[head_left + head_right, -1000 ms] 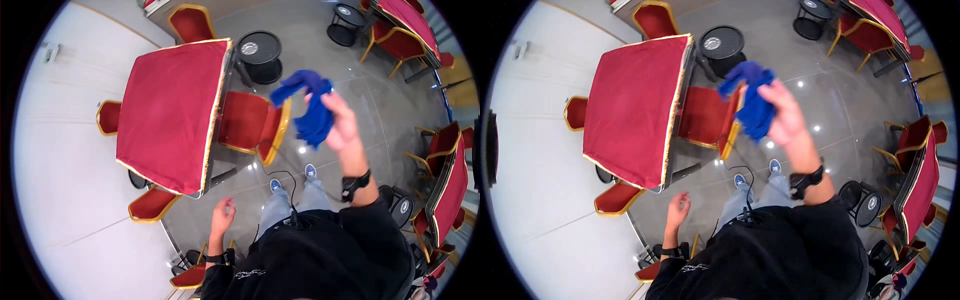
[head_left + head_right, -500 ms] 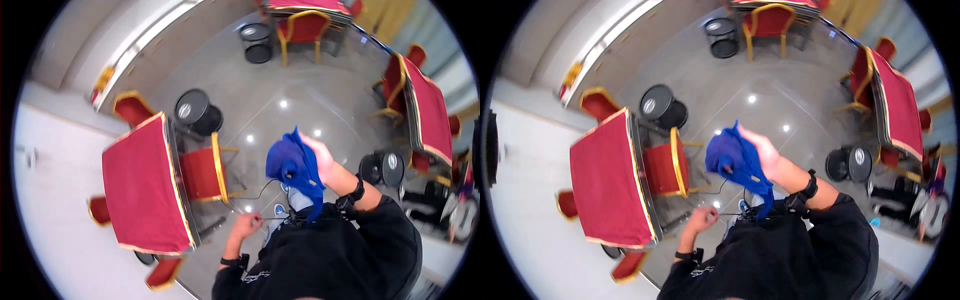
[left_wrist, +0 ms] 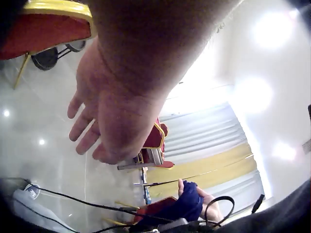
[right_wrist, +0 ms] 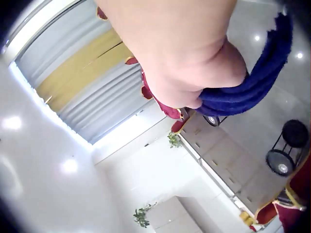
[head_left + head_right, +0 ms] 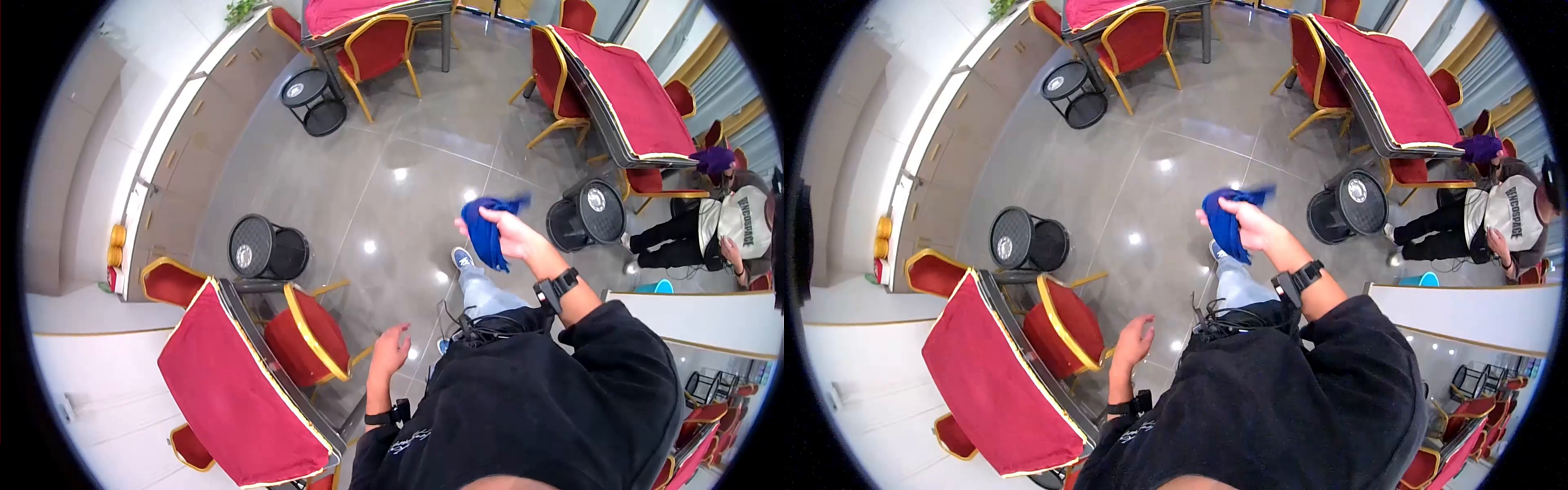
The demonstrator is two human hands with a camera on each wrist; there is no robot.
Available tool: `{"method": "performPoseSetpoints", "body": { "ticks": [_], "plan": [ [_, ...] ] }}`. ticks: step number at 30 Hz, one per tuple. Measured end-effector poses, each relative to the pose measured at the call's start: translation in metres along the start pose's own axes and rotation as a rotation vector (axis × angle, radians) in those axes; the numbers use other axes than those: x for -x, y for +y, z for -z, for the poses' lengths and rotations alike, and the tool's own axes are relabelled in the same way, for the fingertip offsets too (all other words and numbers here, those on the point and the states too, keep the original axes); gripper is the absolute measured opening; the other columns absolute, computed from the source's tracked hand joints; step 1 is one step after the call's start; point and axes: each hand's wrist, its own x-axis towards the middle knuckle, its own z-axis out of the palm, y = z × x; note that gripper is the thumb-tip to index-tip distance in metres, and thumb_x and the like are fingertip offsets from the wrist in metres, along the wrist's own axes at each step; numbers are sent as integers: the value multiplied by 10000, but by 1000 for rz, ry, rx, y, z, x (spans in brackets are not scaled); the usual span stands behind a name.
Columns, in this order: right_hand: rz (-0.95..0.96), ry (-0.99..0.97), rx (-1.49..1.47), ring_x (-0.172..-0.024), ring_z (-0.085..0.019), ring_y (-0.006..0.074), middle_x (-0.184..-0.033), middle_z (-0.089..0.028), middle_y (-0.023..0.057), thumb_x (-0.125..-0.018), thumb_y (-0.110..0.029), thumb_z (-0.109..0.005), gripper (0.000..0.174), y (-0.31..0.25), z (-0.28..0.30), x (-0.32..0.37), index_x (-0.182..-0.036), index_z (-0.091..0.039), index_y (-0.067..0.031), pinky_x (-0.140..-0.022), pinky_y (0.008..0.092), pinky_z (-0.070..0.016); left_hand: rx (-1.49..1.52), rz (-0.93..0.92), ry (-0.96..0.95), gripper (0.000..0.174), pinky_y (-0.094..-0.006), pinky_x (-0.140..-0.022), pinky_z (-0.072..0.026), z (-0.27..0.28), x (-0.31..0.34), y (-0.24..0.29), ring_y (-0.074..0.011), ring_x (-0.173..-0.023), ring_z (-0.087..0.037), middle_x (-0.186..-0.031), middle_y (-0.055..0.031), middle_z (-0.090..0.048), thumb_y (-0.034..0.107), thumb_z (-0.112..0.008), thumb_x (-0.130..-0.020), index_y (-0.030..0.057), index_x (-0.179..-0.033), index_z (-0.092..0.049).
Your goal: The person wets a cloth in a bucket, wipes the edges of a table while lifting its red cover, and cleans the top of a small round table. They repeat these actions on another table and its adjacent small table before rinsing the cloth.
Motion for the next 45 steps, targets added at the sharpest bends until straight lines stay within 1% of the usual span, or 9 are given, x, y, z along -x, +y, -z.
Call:
{"method": "performPoseSetpoints", "body": {
  "ticks": [7, 9, 12, 15, 17, 21, 24, 31, 45],
  "plan": [
    [-6, -123, 1028, -1066, -638, 132, -1209, -703, 44, -1064, -385, -602, 477, -144, -41, -49, -1383, -612, -30, -962, 313, -504, 41, 87, 265, 302, -434, -925, -551, 74, -132, 19, -358, -1118, -678, -1164, -167, -718, 134, -630, -954, 55, -1244, -665],
    [21, -266, 523, -1237, -613, 213, -1369, -638, 84, -1075, -285, -579, 458, -181, -23, -97, -1434, -531, -5, -1086, 393, -471, 76, 184, 372, 282, -416, -881, -565, 112, -152, 37, -345, -1093, -691, -1151, -162, -722, 126, -632, -956, 48, -1224, -672],
    [-110, -231, 219, -1078, -685, 241, -1235, -696, 113, -1062, -258, -564, 392, -213, 0, -212, -1376, -584, -24, -1023, 412, -514, 228, 378, 541, 248, -389, -834, -574, 155, -149, 20, -317, -1039, -719, -1102, -155, -737, 117, -629, -962, 37, -1191, -681],
    [187, 81, 1415, -992, -683, 204, -1030, -742, 84, -1013, -253, -570, 335, -244, -9, -285, -1115, -713, 33, -898, 370, -523, 175, 473, 832, 177, -368, -783, -572, 191, -137, 5, -281, -894, -737, -992, -143, -751, 92, -611, -963, 44, -1109, -700],
    [283, 76, 1524, -983, -680, 227, -1036, -739, 127, -1021, -309, -615, 377, -254, -26, -337, -1059, -682, 60, -888, 389, -517, 167, 549, 961, 162, -366, -766, -571, 210, -129, -41, -274, -849, -735, -946, -142, -748, 84, -617, -951, 47, -1081, -706],
    [70, 129, 2038, -990, -682, 317, -1039, -721, 211, -1035, -353, -625, 405, -260, -202, -403, -1101, -664, 44, -907, 410, -507, 229, 703, 1079, 149, -378, -729, -573, 269, -142, -121, -281, -793, -729, -887, -155, -737, 99, -628, -929, 32, -1038, -704],
    [643, 50, 1949, -937, -672, 289, -1002, -715, 201, -1052, -386, -594, 452, -248, -288, -436, -1142, -631, 55, -892, 383, -509, 176, 774, 1051, 182, -401, -753, -582, 317, -160, -174, -298, -823, -736, -893, -187, -729, 116, -601, -941, 31, -1063, -706],
    [-280, -479, 502, -1425, -490, 322, -1580, -474, 157, -1111, -401, -431, 605, -176, -487, -589, -1600, -347, -54, -1211, 481, -364, 524, 831, 1190, 209, -387, -806, -579, 395, -205, -257, -306, -881, -742, -943, -187, -740, 110, -627, -936, 34, -1120, -689],
    [-1637, -618, 1509, -1323, -584, 248, -1495, -566, 119, -1031, -328, -644, 625, 238, -705, -989, -1509, -454, 28, -1182, 395, -407, 1172, 1270, 1261, 464, -433, -927, -557, 296, -354, -457, -351, -1066, -717, -1114, -185, -750, 374, -677, -934, 73, -1286, -640]
  ]
}}
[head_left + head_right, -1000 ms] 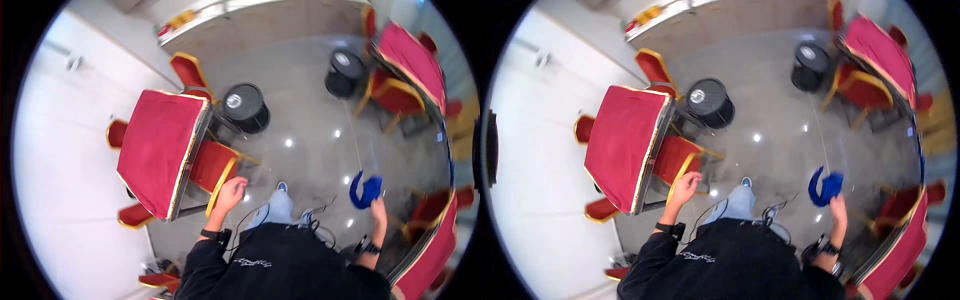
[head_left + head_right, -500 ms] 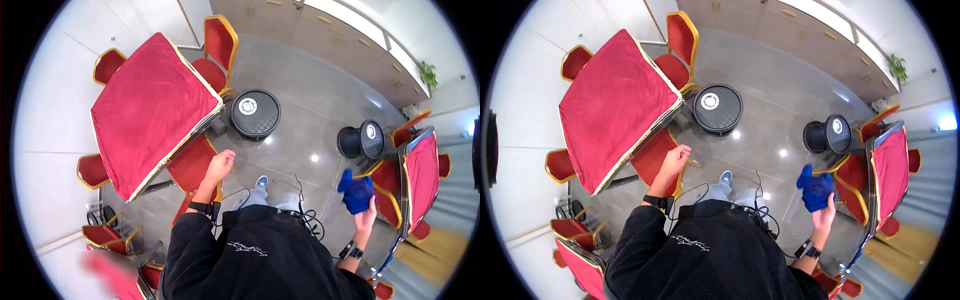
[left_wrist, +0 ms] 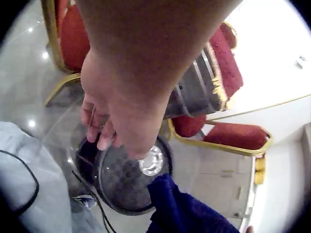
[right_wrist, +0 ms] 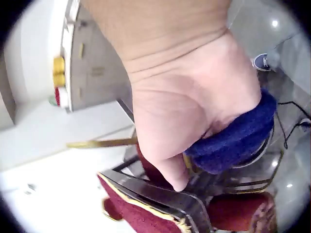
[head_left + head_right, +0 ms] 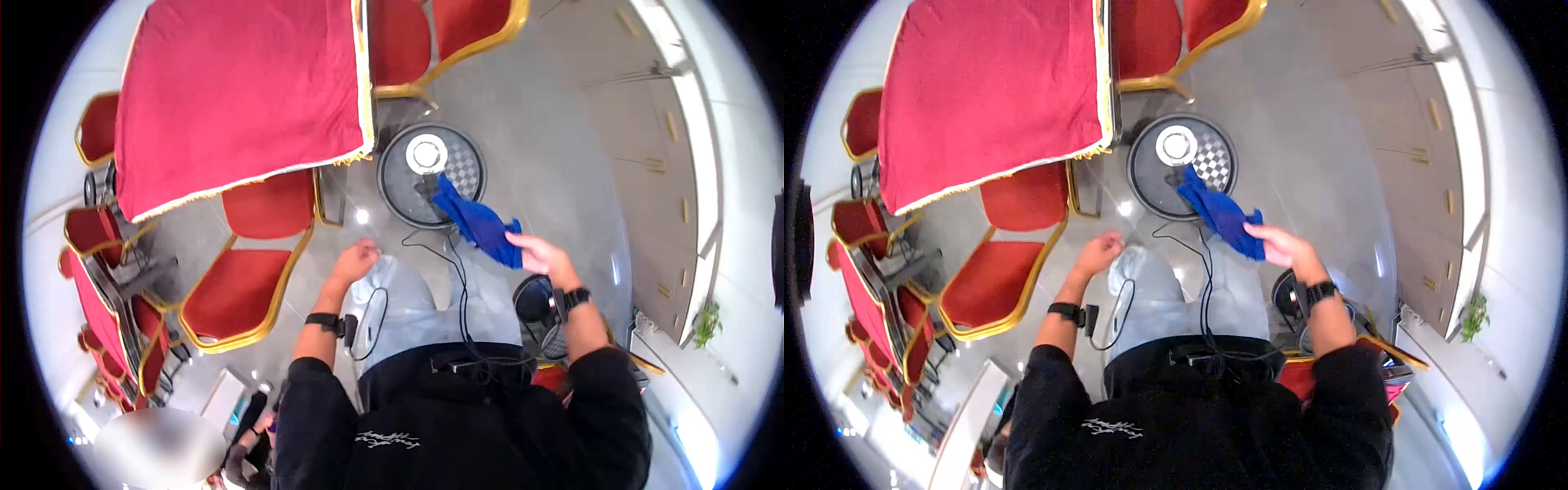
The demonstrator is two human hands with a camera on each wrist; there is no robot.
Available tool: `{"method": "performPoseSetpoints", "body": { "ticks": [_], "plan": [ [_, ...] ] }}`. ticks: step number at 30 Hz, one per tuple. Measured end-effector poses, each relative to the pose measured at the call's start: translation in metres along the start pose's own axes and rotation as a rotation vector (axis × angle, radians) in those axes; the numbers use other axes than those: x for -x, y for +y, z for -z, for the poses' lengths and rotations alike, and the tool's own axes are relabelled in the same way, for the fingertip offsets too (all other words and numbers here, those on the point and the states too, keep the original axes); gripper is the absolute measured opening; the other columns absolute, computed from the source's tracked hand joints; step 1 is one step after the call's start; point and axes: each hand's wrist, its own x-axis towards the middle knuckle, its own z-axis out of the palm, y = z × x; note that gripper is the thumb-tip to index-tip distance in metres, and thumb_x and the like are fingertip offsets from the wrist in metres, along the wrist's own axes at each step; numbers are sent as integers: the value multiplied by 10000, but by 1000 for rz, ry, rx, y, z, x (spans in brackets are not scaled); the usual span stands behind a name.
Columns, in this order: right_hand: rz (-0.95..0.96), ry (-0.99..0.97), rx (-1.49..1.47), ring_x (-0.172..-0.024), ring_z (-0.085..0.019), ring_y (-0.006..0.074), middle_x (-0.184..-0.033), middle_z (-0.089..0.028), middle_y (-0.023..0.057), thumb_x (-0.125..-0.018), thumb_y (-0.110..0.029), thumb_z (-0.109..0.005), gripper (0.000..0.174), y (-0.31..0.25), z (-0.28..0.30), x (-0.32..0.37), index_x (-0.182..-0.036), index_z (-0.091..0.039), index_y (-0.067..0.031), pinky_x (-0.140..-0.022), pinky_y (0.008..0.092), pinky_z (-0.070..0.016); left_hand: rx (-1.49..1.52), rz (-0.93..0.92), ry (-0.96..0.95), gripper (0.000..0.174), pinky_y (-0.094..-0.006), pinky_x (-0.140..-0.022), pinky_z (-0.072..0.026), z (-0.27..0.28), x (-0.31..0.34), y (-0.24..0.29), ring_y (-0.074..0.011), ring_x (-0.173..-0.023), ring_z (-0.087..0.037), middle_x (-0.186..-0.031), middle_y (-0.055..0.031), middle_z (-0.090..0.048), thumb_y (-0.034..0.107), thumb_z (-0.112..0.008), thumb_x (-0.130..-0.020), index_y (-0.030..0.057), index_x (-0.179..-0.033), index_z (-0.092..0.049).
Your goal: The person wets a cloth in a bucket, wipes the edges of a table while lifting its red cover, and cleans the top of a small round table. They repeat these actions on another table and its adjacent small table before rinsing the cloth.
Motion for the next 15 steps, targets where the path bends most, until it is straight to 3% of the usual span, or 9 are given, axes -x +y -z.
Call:
{"method": "performPoseSetpoints", "body": {
  "ticks": [5, 6, 9, 10, 11, 12, 13, 14, 15],
  "plan": [
    [-307, 55, 254, -1326, -557, 184, -1492, -562, 75, -977, -395, -722, 722, -43, 21, -126, -1528, -446, -20, -1176, 346, -393, -91, 206, 110, 668, -459, -1026, -510, -63, -62, -34, -414, -1176, -666, -1243, -231, -710, 430, -638, -959, 58, -1492, -484],
    [-311, 19, 391, -1413, -486, 247, -1574, -477, 122, -970, -467, -703, 814, -35, 40, -153, -1568, -384, -16, -1200, 375, -354, -95, 181, 189, 677, -471, -1020, -512, -82, -81, -50, -430, -1174, -662, -1229, -236, -712, 436, -627, -966, 55, -1501, -462],
    [25, 199, 1483, -1509, -356, 349, -1645, -356, 195, -978, -533, -643, 880, 24, 80, -222, -1595, -316, 3, -1234, 424, -294, 78, 178, 362, 685, -511, -1003, -507, -104, -138, -42, -472, -1159, -650, -1209, -253, -711, 435, -587, -998, 79, -1546, -381],
    [80, 145, 1637, -1560, -209, 426, -1669, -266, 249, -975, -576, -591, 922, 40, 71, -226, -1612, -264, 5, -1263, 472, -218, 166, 177, 411, 686, -525, -998, -504, -98, -157, -32, -486, -1152, -646, -1206, -259, -710, 432, -572, -1010, 93, -1564, -352],
    [-27, 155, 1755, -1560, -195, 438, -1665, -279, 246, -979, -558, -576, 887, 63, 68, -237, -1627, -258, -41, -1270, 499, -183, 209, 199, 401, 676, -498, -945, -526, -96, -174, -32, -449, -1076, -674, -1201, -253, -713, 420, -564, -1027, 113, -1581, -329],
    [152, -30, 1987, -1532, -267, 440, -1650, -323, 219, -982, -559, -565, 856, 92, 76, -248, -1632, -275, -83, -1267, 515, -180, 256, 232, 394, 667, -471, -892, -549, -98, -183, -32, -411, -1000, -702, -1195, -247, -717, 408, -556, -1044, 133, -1598, -307],
    [308, -49, 2091, -1509, -315, 425, -1625, -371, 196, -976, -566, -566, 830, 109, 72, -259, -1621, -316, -107, -1264, 513, -186, 300, 261, 389, 660, -443, -839, -571, -102, -197, -38, -374, -924, -730, -1190, -240, -721, 396, -548, -1060, 153, -1615, -285],
    [378, -16, 2051, -1500, -338, 393, -1597, -416, 166, -986, -553, -549, 782, 118, 62, -274, -1609, -343, -127, -1262, 508, -196, 291, 269, 456, 516, -444, -698, -568, -112, -206, -50, -314, -749, -713, -1052, -199, -745, 377, -533, -1074, 155, -1520, -400],
    [446, -18, 2062, -1495, -349, 379, -1588, -431, 156, -991, -543, -545, 757, 117, 55, -295, -1598, -364, -129, -1261, 503, -201, 218, 198, 489, 468, -451, -686, -563, -115, -218, -59, -325, -739, -715, -1016, -201, -742, 376, -530, -1076, 145, -1470, -426]
  ]
}}
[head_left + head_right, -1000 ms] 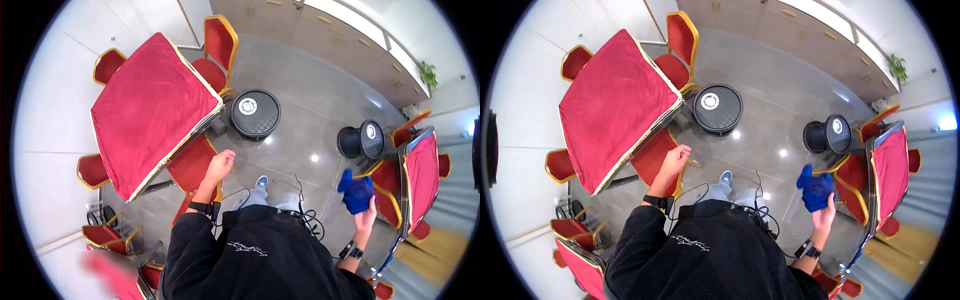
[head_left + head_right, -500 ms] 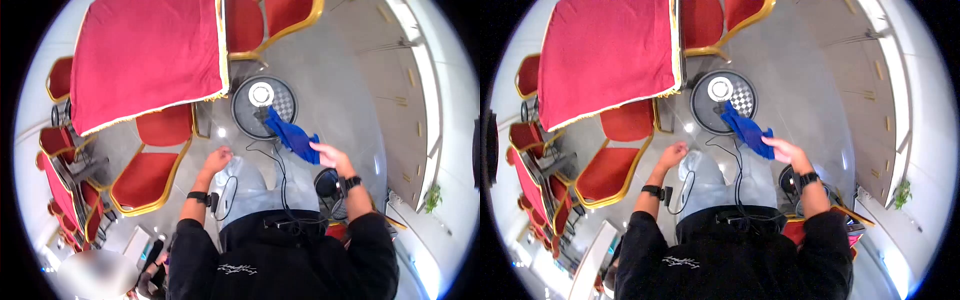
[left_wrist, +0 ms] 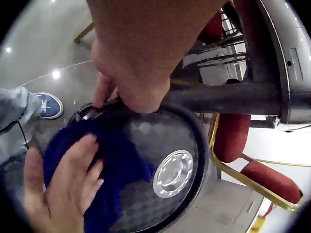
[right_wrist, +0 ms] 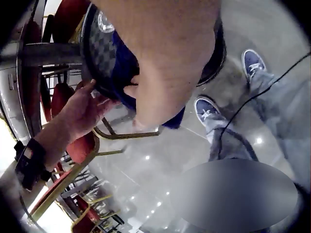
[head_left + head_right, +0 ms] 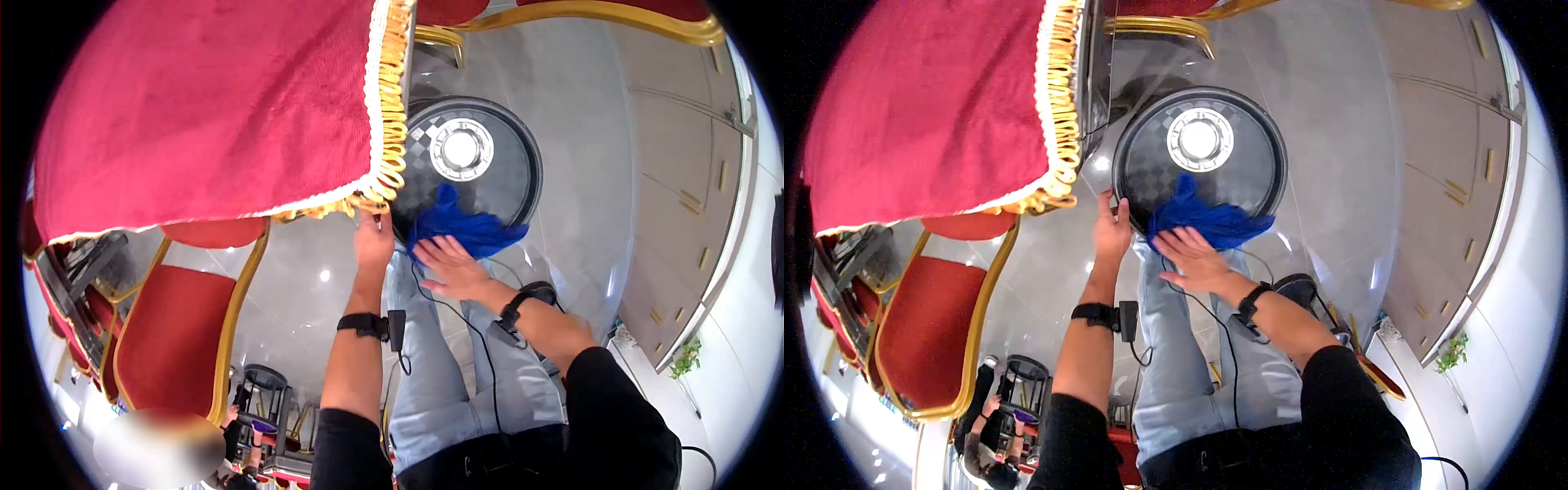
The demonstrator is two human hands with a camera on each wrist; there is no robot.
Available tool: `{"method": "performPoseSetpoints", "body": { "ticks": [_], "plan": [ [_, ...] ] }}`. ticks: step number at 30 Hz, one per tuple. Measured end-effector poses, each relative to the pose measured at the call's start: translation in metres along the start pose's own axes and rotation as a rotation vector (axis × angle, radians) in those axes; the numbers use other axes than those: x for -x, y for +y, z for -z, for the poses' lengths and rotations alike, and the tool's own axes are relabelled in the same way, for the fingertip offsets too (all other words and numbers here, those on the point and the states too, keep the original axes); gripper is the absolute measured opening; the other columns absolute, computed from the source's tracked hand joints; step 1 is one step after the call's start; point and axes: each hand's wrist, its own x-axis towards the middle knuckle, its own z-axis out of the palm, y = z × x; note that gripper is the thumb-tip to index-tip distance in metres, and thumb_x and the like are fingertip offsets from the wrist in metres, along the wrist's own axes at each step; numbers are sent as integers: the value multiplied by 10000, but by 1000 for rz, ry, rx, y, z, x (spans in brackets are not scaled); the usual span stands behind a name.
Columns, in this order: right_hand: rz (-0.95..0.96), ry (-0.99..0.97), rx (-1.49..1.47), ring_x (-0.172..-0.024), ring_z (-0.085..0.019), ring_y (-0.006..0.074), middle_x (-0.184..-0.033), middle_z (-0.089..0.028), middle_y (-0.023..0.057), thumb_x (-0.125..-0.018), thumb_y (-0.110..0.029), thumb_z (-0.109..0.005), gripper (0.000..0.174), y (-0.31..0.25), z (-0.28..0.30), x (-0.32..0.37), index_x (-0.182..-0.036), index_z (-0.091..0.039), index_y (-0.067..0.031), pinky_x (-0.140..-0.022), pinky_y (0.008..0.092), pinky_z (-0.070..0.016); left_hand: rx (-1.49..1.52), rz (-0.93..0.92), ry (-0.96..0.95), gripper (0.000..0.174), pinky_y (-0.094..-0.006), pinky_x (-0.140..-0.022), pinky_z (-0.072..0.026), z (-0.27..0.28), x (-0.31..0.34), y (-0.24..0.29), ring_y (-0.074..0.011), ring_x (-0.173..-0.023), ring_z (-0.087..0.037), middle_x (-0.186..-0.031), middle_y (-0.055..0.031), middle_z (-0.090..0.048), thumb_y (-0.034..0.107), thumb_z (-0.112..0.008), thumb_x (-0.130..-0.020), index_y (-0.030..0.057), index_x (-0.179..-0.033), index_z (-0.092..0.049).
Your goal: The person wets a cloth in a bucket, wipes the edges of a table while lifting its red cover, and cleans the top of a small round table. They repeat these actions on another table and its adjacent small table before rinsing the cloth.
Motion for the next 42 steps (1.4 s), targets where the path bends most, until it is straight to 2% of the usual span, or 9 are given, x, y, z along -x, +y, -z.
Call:
{"method": "performPoseSetpoints", "body": {
  "ticks": [7, 15, 25, 29, 32, 33, 36, 38, 42],
  "plan": [
    [159, 200, 130, -1452, -420, 265, -1492, -548, 64, -998, -463, -568, 514, 32, 56, -92, -1434, -585, -190, -1254, 454, -248, -166, -92, -7, 255, -560, -760, -525, 34, -4, 45, -512, -951, -671, -966, -258, -721, 340, -477, -1089, 97, -1159, -509],
    [-148, 328, 467, -1426, -439, 247, -1465, -551, 61, -1019, -341, -559, 489, 103, 138, -80, -1463, -528, -138, -1256, 447, -241, -240, -181, -36, 319, -546, -718, -564, 14, -14, 29, -463, -791, -701, -933, -247, -695, 311, -502, -1076, 1, -1115, -568],
    [-699, 158, 595, -1416, -420, 375, -1501, -479, 226, -911, -266, -635, 678, 48, 18, 39, -1498, -446, 15, -1195, 496, -320, -67, 103, -192, 328, -517, -700, -598, 29, -12, 58, -417, -689, -723, -850, -288, -712, 260, -476, -1050, -49, -1111, -565],
    [-704, 71, 130, -1094, -560, 386, -1285, -603, 219, -863, -260, -699, 429, -41, -4, -1, -1207, -612, -19, -950, 516, -467, -74, 133, -130, 422, -483, -637, -606, 28, -12, 53, -437, -696, -728, -912, -320, -712, 363, -445, -1080, -7, -1270, -376],
    [-407, 135, -7, -1050, -612, 407, -1171, -666, 214, -846, -201, -713, 318, -43, -2, -34, -1104, -634, -32, -895, 511, -511, -239, 171, -161, 484, -548, -866, -572, 25, -15, 54, -460, -991, -722, -1100, -300, -717, 431, -458, -1062, 13, -1297, -398],
    [-373, 262, -95, -1042, -654, 414, -1129, -696, 220, -833, -183, -736, 389, -28, -6, -36, -1175, -647, -22, -898, 498, -529, -139, 218, -212, 561, -570, -1025, -486, 43, -13, 69, -458, -1195, -646, -1181, -288, -703, 467, -465, -1045, 3, -1360, -427],
    [-239, -278, -456, -1079, -689, 412, -1175, -715, 241, -894, -252, -675, 475, 23, 44, -15, -1271, -641, 35, -942, 447, -542, 27, 204, -292, 663, -515, -1133, -421, 22, -27, 56, -459, -1333, -545, -1363, -309, -610, 512, -498, -1035, 8, -1463, -453],
    [-243, -488, -704, -943, -694, 231, -1071, -731, 166, -930, -211, -622, 377, 68, 65, 21, -1205, -667, 43, -885, 370, -543, 204, 137, -190, 651, -490, -1106, -445, -15, -20, 47, -475, -1296, -563, -1351, -345, -594, 409, -590, -1011, -26, -1467, -427],
    [-627, -469, -1470, -1153, -671, 225, -1293, -686, 109, -984, -205, -605, 481, 98, 176, 122, -1418, -563, -1, -1022, 379, -530, 167, 50, -43, 847, -471, -1171, -400, -43, 47, 48, -461, -1379, -501, -1482, -308, -513, 208, -731, -861, -13, -1558, -306]
  ]
}}
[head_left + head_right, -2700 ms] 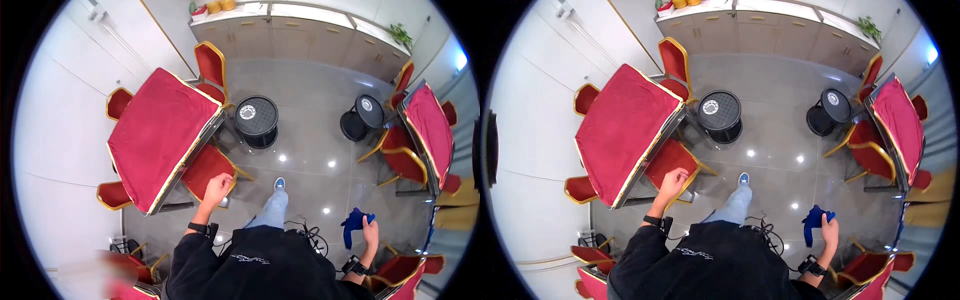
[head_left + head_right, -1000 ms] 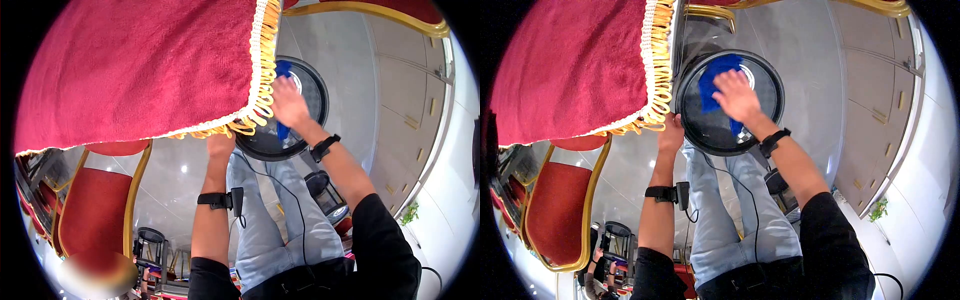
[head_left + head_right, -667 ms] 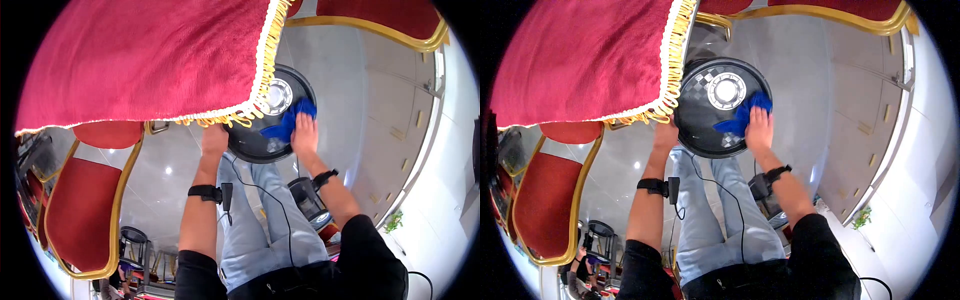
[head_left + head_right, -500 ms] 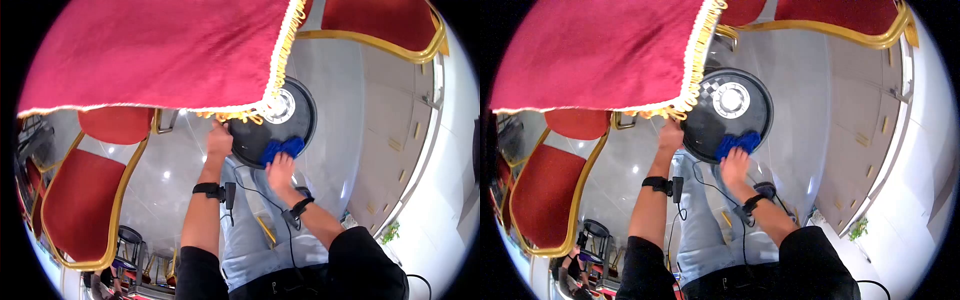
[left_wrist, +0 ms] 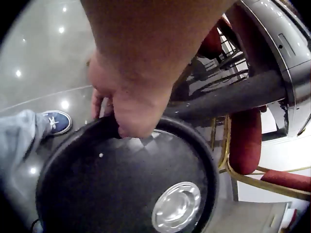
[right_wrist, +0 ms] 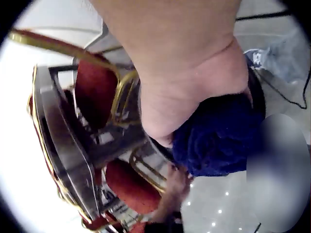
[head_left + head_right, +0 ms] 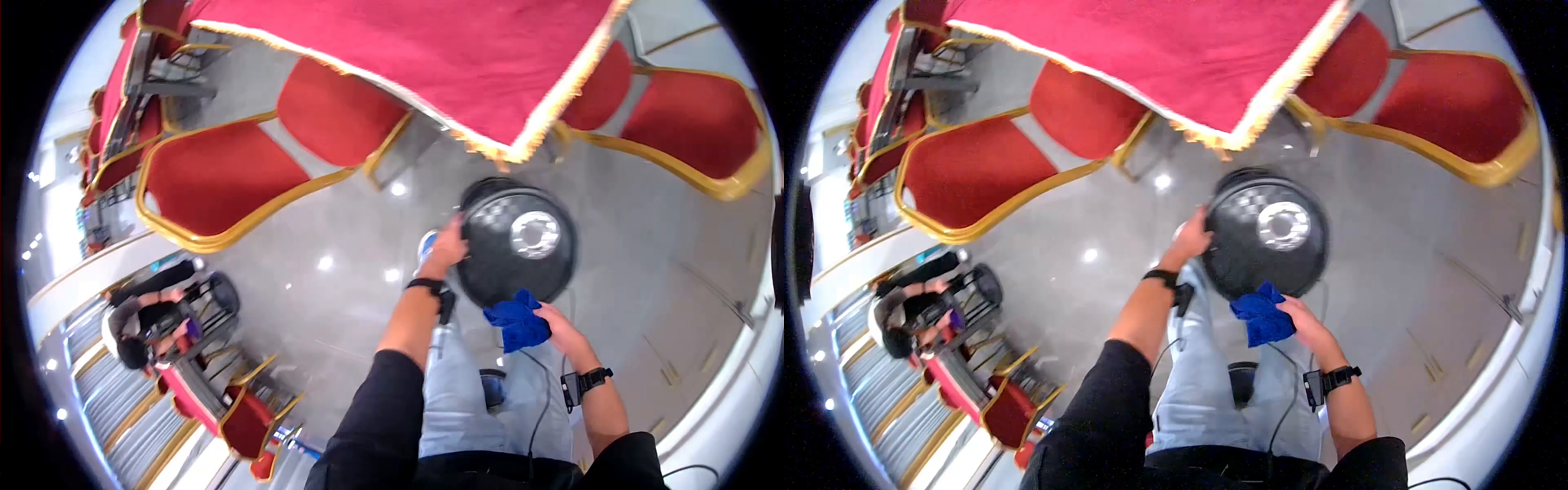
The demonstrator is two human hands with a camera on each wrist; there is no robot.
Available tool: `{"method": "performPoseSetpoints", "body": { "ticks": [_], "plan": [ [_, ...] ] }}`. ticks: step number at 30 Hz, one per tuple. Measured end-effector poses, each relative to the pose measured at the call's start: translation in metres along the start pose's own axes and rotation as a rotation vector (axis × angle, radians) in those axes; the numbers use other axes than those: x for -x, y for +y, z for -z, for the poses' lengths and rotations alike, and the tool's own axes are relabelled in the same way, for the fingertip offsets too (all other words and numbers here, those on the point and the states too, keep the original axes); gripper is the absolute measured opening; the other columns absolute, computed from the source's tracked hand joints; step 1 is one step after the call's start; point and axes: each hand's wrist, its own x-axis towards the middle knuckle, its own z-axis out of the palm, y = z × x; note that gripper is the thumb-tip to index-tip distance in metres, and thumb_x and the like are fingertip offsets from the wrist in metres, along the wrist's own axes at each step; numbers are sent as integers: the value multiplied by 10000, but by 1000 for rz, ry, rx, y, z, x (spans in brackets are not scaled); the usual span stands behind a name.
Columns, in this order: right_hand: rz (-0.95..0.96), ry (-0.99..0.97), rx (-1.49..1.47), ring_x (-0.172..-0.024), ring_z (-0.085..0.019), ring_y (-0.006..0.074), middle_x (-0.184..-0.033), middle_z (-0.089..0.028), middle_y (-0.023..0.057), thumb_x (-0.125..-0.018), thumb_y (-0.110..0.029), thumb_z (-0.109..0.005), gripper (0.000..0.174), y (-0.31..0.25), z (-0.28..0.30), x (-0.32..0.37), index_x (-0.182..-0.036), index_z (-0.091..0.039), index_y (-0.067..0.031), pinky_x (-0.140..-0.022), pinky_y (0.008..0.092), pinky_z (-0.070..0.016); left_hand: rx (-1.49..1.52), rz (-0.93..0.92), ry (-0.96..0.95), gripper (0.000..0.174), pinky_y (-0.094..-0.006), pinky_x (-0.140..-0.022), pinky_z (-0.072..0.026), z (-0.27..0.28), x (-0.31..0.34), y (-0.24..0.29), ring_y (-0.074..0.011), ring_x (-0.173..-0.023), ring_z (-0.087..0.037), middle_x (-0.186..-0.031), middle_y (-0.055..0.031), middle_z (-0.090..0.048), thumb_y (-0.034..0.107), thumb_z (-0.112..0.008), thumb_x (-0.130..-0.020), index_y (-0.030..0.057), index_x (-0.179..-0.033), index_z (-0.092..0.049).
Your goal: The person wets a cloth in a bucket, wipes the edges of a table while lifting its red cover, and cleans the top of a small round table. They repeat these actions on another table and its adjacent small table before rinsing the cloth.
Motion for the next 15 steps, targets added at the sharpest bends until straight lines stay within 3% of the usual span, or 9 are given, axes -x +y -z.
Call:
{"method": "performPoseSetpoints", "body": {
  "ticks": [1, 3, 4, 5, 6, 7, 9, 12, 15],
  "plan": [
    [-31, 36, -118, -1208, -646, 247, -1348, -656, 122, -990, -244, -607, 519, -1, 17, 33, -1447, -536, -8, -1067, 406, -501, 12, -101, 69, 909, -466, -1187, -389, -24, 2, -33, -449, -1419, -458, -1521, -319, -461, 165, -720, -842, -1, -1597, -244],
    [-66, 92, -366, -1318, -595, 292, -1458, -595, 149, -1000, -321, -610, 602, 15, 49, 94, -1505, -480, -21, -1155, 460, -444, 88, -84, 74, 945, -451, -1229, -333, -35, 24, -62, -412, -1478, -396, -1573, -289, -414, 151, -711, -850, 17, -1628, -191],
    [-15, 67, -394, -1347, -568, 298, -1483, -573, 146, -1006, -357, -604, 618, 22, 62, 82, -1511, -474, -26, -1176, 479, -413, 70, -92, 132, 960, -442, -1225, -342, -41, 10, -126, -399, -1474, -409, -1574, -279, -420, 162, -713, -856, 22, -1635, -171],
    [25, 41, -418, -1375, -542, 305, -1507, -552, 143, -1011, -393, -597, 635, 29, 76, 104, -1517, -468, -31, -1196, 498, -382, 18, -37, 199, 965, -427, -1208, -369, -49, 27, -149, -392, -1461, -432, -1559, -278, -443, 154, -718, -852, 20, -1634, -167],
    [63, 7, -439, -1404, -515, 311, -1531, -530, 140, -1017, -428, -590, 653, 37, 85, 117, -1523, -462, -37, -1216, 518, -351, 110, 5, 231, 902, -447, -1193, -377, -44, 42, -162, -440, -1423, -460, -1523, -325, -460, 157, -713, -846, -48, -1593, -250],
    [83, 18, -457, -1419, -498, 319, -1544, -518, 129, -1008, -423, -584, 657, 52, 107, 110, -1536, -449, -56, -1223, 533, -332, 96, 278, 171, 910, -441, -1193, -375, -24, 64, -147, -439, -1422, -460, -1514, -343, -456, 144, -700, -853, -77, -1590, -215],
    [152, 16, -465, -1430, -485, 321, -1542, -521, 127, -990, -421, -599, 655, 45, 93, 117, -1529, -465, -73, -1227, 527, -323, 148, 262, 293, 935, -436, -1199, -373, -41, 79, -227, -407, -1420, -471, -1521, -313, -463, 133, -715, -852, -63, -1599, -187],
    [198, 11, -502, -1437, -472, 321, -1529, -531, 132, -938, -396, -634, 652, 46, 70, 133, -1501, -503, -94, -1233, 515, -306, 266, 356, 358, 940, -440, -1196, -381, -40, 120, -249, -388, -1421, -477, -1527, -279, -470, 53, -726, -834, -24, -1605, -195],
    [183, 32, -507, -1387, -507, 348, -1490, -559, 132, -904, -363, -650, 642, 48, 69, 93, -1467, -530, -79, -1206, 544, -338, 319, 327, 412, 930, -454, -1181, -398, -62, 129, -308, -451, -1390, -480, -1467, -336, -494, -4, -686, -786, -24, -1593, -225]
  ]
}}
